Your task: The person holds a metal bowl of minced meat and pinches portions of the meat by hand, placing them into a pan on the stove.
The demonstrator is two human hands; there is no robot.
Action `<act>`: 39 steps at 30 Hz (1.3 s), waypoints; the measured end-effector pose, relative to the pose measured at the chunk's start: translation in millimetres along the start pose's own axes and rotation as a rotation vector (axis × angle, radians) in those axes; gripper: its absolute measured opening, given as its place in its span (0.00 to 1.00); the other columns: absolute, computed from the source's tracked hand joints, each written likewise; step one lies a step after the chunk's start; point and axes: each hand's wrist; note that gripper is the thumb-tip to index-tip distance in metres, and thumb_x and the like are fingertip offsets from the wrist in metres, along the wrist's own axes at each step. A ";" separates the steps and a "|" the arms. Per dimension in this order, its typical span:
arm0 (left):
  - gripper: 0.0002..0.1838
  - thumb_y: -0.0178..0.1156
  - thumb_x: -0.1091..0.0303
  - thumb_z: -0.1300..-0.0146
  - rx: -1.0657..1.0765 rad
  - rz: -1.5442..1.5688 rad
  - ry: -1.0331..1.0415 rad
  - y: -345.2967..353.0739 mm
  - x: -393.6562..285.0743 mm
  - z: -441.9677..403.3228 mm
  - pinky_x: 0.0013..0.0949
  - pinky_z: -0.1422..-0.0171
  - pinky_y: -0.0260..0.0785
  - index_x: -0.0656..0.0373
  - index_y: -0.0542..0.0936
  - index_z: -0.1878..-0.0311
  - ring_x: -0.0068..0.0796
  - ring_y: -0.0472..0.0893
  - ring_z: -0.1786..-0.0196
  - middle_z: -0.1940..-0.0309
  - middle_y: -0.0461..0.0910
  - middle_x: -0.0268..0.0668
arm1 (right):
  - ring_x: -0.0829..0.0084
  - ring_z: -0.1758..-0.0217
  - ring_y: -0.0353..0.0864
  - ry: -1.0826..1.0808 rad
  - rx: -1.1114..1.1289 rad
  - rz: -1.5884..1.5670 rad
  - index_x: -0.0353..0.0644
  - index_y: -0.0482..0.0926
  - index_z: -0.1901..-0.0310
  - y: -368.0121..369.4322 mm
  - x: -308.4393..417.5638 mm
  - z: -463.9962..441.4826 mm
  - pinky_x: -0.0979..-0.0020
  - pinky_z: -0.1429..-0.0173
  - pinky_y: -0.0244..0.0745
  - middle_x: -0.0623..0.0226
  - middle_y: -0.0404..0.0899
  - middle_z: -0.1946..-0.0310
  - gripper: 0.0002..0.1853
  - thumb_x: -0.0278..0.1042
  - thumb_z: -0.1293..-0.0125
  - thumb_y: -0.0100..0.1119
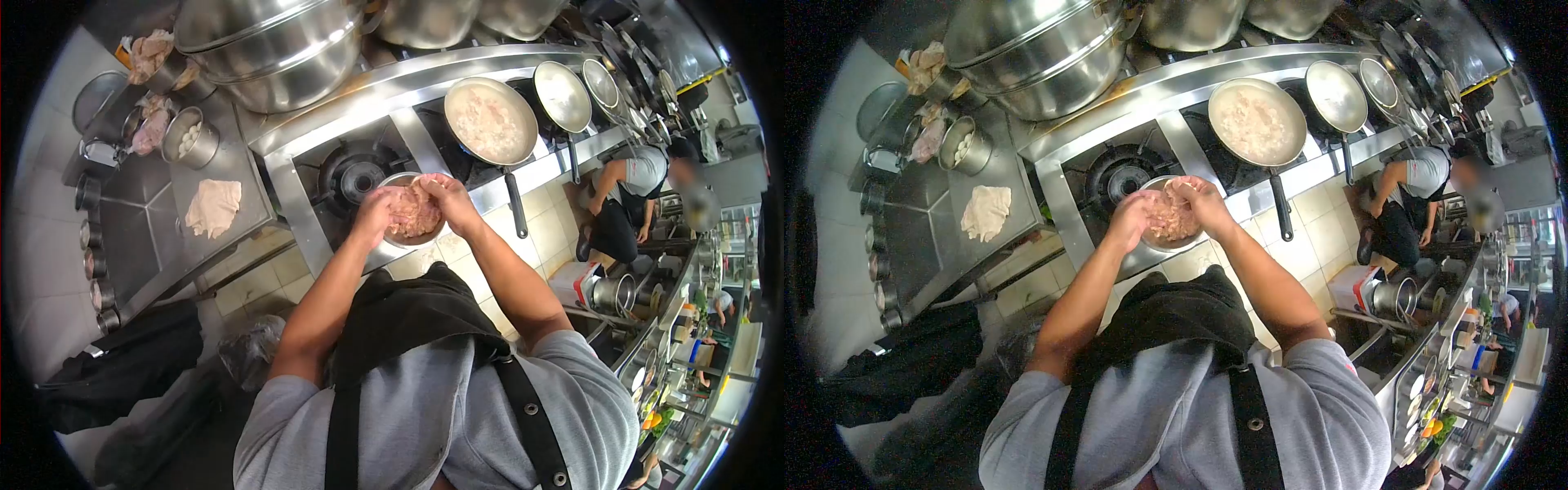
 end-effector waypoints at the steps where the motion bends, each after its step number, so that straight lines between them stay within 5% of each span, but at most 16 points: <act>1: 0.12 0.58 0.72 0.39 -0.003 -0.036 0.018 6.8 -0.7 3.0 0.30 0.63 0.78 0.63 0.72 0.53 0.27 0.79 0.61 0.59 0.77 0.37 | 0.80 0.68 0.77 -0.003 -0.028 -0.106 0.37 0.77 0.57 2.4 -8.1 -3.3 0.77 0.62 0.74 0.70 0.80 0.66 0.10 0.35 0.33 0.55; 3: 0.13 0.59 0.71 0.39 -0.006 -0.070 0.043 15.8 3.6 4.0 0.30 0.63 0.77 0.63 0.72 0.52 0.27 0.79 0.60 0.58 0.76 0.37 | 0.79 0.68 0.78 -0.011 -0.051 -0.207 0.37 0.75 0.56 8.3 -11.6 -5.4 0.76 0.61 0.75 0.69 0.80 0.66 0.09 0.33 0.33 0.54; 8: 0.16 0.64 0.77 0.46 -0.183 -0.369 0.499 8.8 32.8 -12.1 0.28 0.56 0.75 0.64 0.73 0.54 0.24 0.79 0.59 0.60 0.79 0.36 | 0.81 0.65 0.77 0.059 -0.024 -0.259 0.38 0.76 0.57 18.4 -21.2 -2.7 0.79 0.60 0.73 0.70 0.79 0.65 0.08 0.33 0.32 0.55; 11: 0.15 0.65 0.80 0.50 -0.279 -0.713 0.491 16.6 19.5 2.0 0.27 0.55 0.73 0.65 0.75 0.58 0.22 0.79 0.60 0.63 0.80 0.36 | 0.81 0.68 0.77 0.090 -0.016 -0.058 0.37 0.76 0.59 20.5 -6.0 2.3 0.79 0.62 0.74 0.69 0.79 0.67 0.09 0.33 0.35 0.59; 17: 0.13 0.63 0.80 0.51 -0.244 -0.877 0.603 28.5 10.5 9.9 0.27 0.56 0.72 0.65 0.76 0.60 0.20 0.79 0.62 0.65 0.80 0.35 | 0.80 0.73 0.78 0.072 0.153 0.216 0.34 0.75 0.59 -4.4 -3.4 -10.7 0.80 0.71 0.74 0.66 0.80 0.70 0.08 0.27 0.39 0.59; 24: 0.11 0.60 0.82 0.49 -0.265 -0.659 0.484 32.4 22.3 -1.1 0.25 0.55 0.71 0.64 0.76 0.60 0.19 0.78 0.61 0.66 0.79 0.33 | 0.71 0.71 0.80 0.211 0.173 -0.282 0.30 0.74 0.57 -20.4 6.1 -13.0 0.76 0.69 0.79 0.59 0.79 0.66 0.11 0.23 0.41 0.50; 28: 0.10 0.57 0.81 0.46 -0.293 -0.392 0.343 37.2 22.5 1.7 0.24 0.58 0.71 0.63 0.76 0.59 0.20 0.77 0.63 0.64 0.78 0.33 | 0.65 0.69 0.80 0.309 0.227 -0.529 0.32 0.74 0.56 -40.0 -1.3 -20.0 0.70 0.65 0.79 0.58 0.79 0.65 0.13 0.29 0.38 0.45; 30: 0.10 0.55 0.77 0.43 -0.335 -0.181 0.274 33.9 23.4 2.0 0.25 0.64 0.71 0.61 0.75 0.57 0.21 0.77 0.67 0.64 0.77 0.32 | 0.67 0.66 0.81 0.389 0.444 -0.694 0.37 0.73 0.53 -54.1 -0.7 -22.7 0.71 0.66 0.75 0.62 0.79 0.67 0.13 0.29 0.38 0.45; 34: 0.08 0.58 0.76 0.43 -0.300 -0.088 0.264 37.4 25.5 2.5 0.23 0.74 0.69 0.63 0.74 0.60 0.20 0.77 0.72 0.69 0.77 0.34 | 0.71 0.66 0.82 0.453 0.432 -0.463 0.40 0.75 0.57 -60.8 3.2 -21.7 0.74 0.69 0.73 0.63 0.81 0.64 0.12 0.38 0.33 0.50; 39: 0.09 0.56 0.81 0.46 -0.381 -0.297 0.265 38.2 37.9 3.1 0.21 0.75 0.63 0.60 0.70 0.63 0.20 0.73 0.75 0.73 0.75 0.33 | 0.73 0.72 0.81 0.368 0.420 -0.259 0.38 0.73 0.59 -86.0 1.3 -36.5 0.74 0.74 0.73 0.59 0.82 0.67 0.06 0.28 0.35 0.53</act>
Point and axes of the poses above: each hand's wrist, its own z-axis away from the middle knuckle, its own y-axis out of the palm, x = y × z
